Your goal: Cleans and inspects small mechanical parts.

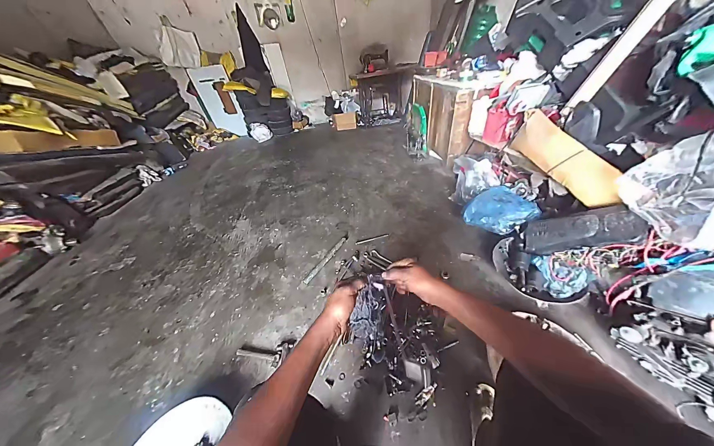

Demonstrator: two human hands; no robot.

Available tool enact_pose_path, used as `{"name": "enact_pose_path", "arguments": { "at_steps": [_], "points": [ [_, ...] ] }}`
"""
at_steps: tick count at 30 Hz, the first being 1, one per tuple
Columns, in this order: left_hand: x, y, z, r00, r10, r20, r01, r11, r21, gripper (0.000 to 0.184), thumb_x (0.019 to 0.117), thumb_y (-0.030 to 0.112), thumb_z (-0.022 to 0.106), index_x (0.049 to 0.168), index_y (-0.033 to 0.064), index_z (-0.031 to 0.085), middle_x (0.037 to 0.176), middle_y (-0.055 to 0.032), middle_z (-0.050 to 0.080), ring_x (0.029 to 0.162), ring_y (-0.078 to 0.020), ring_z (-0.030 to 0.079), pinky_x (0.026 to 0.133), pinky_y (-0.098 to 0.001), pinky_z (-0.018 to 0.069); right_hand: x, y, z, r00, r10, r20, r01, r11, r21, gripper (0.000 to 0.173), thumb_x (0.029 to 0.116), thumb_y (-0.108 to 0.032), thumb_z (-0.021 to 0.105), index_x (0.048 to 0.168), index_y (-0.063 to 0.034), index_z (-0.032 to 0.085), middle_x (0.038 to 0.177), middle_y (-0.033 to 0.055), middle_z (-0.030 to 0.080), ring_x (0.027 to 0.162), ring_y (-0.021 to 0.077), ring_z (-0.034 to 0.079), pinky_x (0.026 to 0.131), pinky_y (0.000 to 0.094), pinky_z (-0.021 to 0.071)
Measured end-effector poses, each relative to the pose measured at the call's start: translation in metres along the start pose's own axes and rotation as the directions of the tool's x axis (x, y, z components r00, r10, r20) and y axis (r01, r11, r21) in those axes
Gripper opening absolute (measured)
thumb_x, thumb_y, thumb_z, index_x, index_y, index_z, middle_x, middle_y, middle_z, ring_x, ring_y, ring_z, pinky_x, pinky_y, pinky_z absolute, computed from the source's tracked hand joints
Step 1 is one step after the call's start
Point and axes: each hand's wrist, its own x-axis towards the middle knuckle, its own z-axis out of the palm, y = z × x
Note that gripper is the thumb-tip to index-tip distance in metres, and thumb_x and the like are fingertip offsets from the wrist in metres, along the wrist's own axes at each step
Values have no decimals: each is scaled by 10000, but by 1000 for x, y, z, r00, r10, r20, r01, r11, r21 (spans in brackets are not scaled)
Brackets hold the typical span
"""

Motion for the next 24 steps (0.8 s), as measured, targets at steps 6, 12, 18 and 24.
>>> {"name": "enact_pose_path", "arguments": {
  "at_steps": [6,12,18,24],
  "points": [
    [-7,13,4,1000,-21,18,23,993,-117,269,1084,193,430,1065,41,651,865,-80,704,784,-169,693,711,-361,595,-1,-10,3,1000,-23,-18,24,998,55,140,969,-154,647,860,-77,688,602,-63,530,484,41,455,490,225,424],
    [-3,6,-3,998,-62,-19,58,983,-172,279,1081,212,448,1090,30,658,889,-109,708,797,-202,698,715,-391,596,2,-4,5,1000,-18,-3,18,1000,1,159,976,-194,660,906,-60,709,629,-46,545,489,47,454,484,226,412],
    [-3,1,-8,999,-23,25,27,988,-153,258,1069,182,469,1056,25,673,872,-101,714,787,-186,701,719,-368,599,6,-5,5,999,-39,11,40,999,-14,145,969,-172,666,903,-56,725,652,-46,583,494,30,455,482,213,399],
    [-2,6,-11,999,24,21,-21,986,-165,277,1078,191,434,1058,36,663,891,-94,714,814,-184,703,737,-368,599,4,-8,7,996,-84,13,84,996,12,173,996,-176,647,909,-47,724,665,-46,590,508,28,466,499,206,415]
  ]
}}
